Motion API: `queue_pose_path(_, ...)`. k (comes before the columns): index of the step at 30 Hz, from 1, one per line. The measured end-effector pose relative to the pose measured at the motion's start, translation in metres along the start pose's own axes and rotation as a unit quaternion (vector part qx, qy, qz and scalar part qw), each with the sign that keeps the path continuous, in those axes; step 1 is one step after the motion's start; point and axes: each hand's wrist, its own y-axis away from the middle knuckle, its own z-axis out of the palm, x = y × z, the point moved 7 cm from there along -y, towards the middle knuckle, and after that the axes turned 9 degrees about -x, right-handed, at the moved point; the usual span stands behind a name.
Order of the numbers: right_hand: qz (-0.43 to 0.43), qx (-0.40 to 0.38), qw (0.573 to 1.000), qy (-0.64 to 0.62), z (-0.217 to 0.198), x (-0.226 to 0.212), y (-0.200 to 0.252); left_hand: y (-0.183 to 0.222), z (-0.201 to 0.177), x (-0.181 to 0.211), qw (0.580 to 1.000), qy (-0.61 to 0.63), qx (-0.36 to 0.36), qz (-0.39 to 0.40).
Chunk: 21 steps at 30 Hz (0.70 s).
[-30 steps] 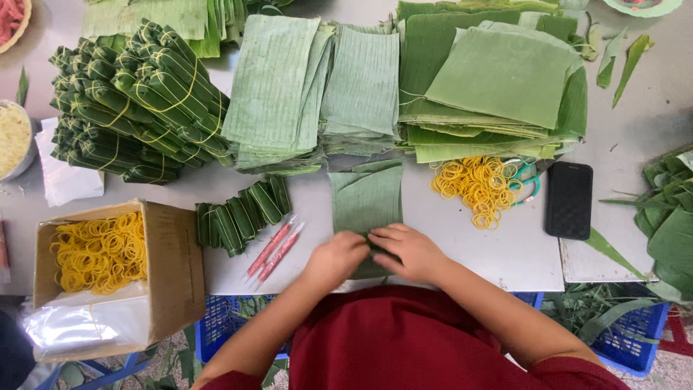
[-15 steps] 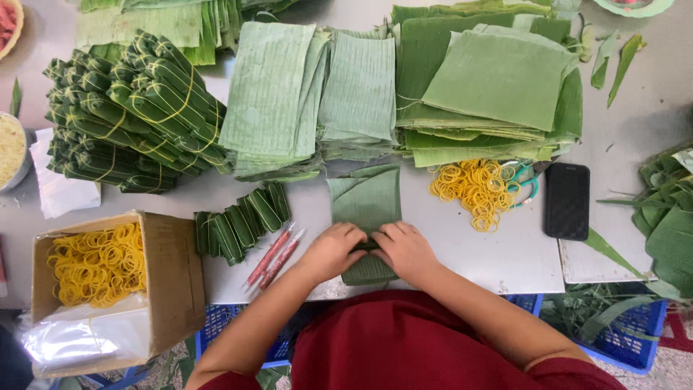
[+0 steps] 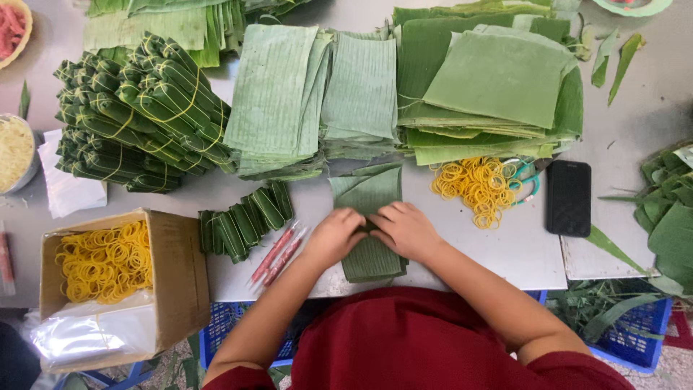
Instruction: The person folds and wraps small portions of a pink food mixture into rectangular sections of banana leaves to create small cylindrical packets.
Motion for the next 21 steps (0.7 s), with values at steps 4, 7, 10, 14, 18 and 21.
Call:
queue_pose_path(4,0.001,0.025,0.999,0.022,-0.003,0.006,-0.008,-0.005,0.013,-0.026,0.996,-0.005,0.015,-0.082)
queue_pose_path(7,-0.017,0.057,0.997,0.041,-0.006,0.001,-0.007,-0.009,0.010,-0.027,0.992,-0.085,0.090,-0.018)
queue_pose_path(10,0.004,0.062,0.995,0.073,-0.003,0.002,-0.009,-0.010,0.010,-0.023,0.990,-0.110,0.091,-0.013)
queue_pose_path(14,0.073,0.058,0.995,-0.033,0.000,0.025,-0.024,-0.016,0.001,-0.026,0.992,-0.028,0.102,-0.063)
queue_pose_path(18,0.084,0.080,0.969,-0.217,-0.010,0.035,-0.009,-0.012,0.005,-0.033,0.912,0.347,0.195,-0.097)
queue_pose_path(21,0.155,0.063,0.849,-0.502,0.004,0.031,0.016,-0.003,0.029,-0.022,0.790,0.585,0.162,-0.080)
